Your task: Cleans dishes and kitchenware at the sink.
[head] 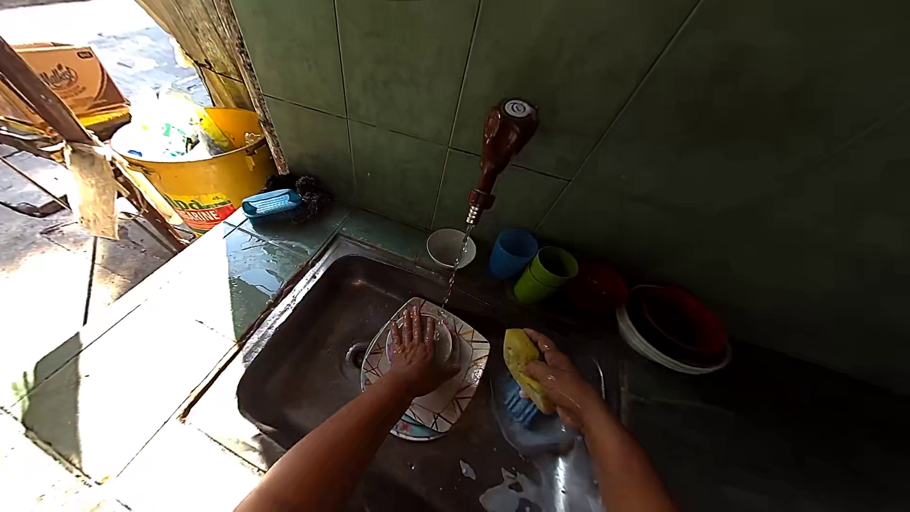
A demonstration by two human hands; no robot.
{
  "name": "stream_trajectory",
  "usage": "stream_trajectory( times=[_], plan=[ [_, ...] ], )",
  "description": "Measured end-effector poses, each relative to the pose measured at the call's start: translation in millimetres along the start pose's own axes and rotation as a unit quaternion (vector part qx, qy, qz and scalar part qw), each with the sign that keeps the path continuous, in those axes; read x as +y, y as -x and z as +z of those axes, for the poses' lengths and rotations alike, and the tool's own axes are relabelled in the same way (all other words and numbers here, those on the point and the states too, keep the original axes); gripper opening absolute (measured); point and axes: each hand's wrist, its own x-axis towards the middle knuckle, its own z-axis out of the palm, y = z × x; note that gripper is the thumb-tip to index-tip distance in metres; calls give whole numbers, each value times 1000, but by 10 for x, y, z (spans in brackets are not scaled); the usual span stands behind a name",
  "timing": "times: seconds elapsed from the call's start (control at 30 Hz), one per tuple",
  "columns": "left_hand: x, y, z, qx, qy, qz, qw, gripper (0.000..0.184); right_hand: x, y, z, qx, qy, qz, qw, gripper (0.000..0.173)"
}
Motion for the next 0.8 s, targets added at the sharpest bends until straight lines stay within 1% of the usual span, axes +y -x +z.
stream_trajectory(
  times=[0.03, 0.07, 0.13, 0.23, 0.3, 0.37, 0.4, 0.47, 0.5, 0.53, 0.57, 0.6, 0.63, 0.67, 0.7, 0.73, 0.77, 0.8],
  plan=[
    [-63, -30, 89, -38, -22, -30, 999, 109, 37, 14, 35, 12, -9, -13, 1000, 65],
    [-89, -62, 116, -41, -30, -40, 998, 109, 48, 27, 77, 17, -18, -27, 999, 66],
    [-66, -92, 56, -21, -23, -34, 999, 107, 28, 51, 167, 22, -34, -46, 998, 66],
    [-33, 3, -89, -8, 17, -27, 999, 112, 39, 54, 285, 20, -52, -52, 997, 65],
    [-66, 63, -135, 3, 81, -35, 996, 110, 71, 36, 335, 29, -71, -62, 995, 64],
    [-68, 138, -152, 17, 178, -48, 983, 107, 104, 26, 358, 45, -93, -67, 992, 62],
    [-63, 192, -162, 39, 232, -52, 970, 105, 99, 16, 391, 55, -102, -73, 991, 63],
    [-42, 324, -153, 124, 316, -41, 940, 102, 52, -6, 509, 62, -118, -98, 986, 65],
    [-14, 383, -141, 176, 354, -18, 918, 101, 24, -8, 597, 63, -122, -116, 984, 66],
    [16, 429, -143, 201, 401, 10, 893, 100, -2, 11, 717, 67, -120, -146, 980, 67],
    [41, 464, -143, 194, 463, 35, 864, 94, -11, 56, 875, 72, -105, -196, 972, 68],
    [73, 506, -151, 160, 545, 42, 822, 82, -3, 126, 1056, 74, -79, -258, 960, 68],
    [122, 544, -166, 125, 639, 19, 759, 61, 12, 197, 1241, 79, -41, -326, 941, 66],
    [160, 562, -197, 98, 715, -22, 692, 35, 26, 229, 1397, 95, 10, -391, 915, 65],
    [141, 561, -219, 69, 764, -40, 641, 34, 16, 205, 1492, 124, 61, -440, 887, 60],
    [104, 559, -222, 48, 790, -42, 609, 42, -26, 129, 1522, 151, 93, -460, 870, 55],
    [85, 564, -210, 33, 800, -32, 598, 51, -92, 12, 1500, 166, 104, -456, 868, 51],
    [87, 578, -177, 15, 798, -22, 602, 61, -164, -115, 1447, 173, 109, -437, 876, 48]
  ],
)
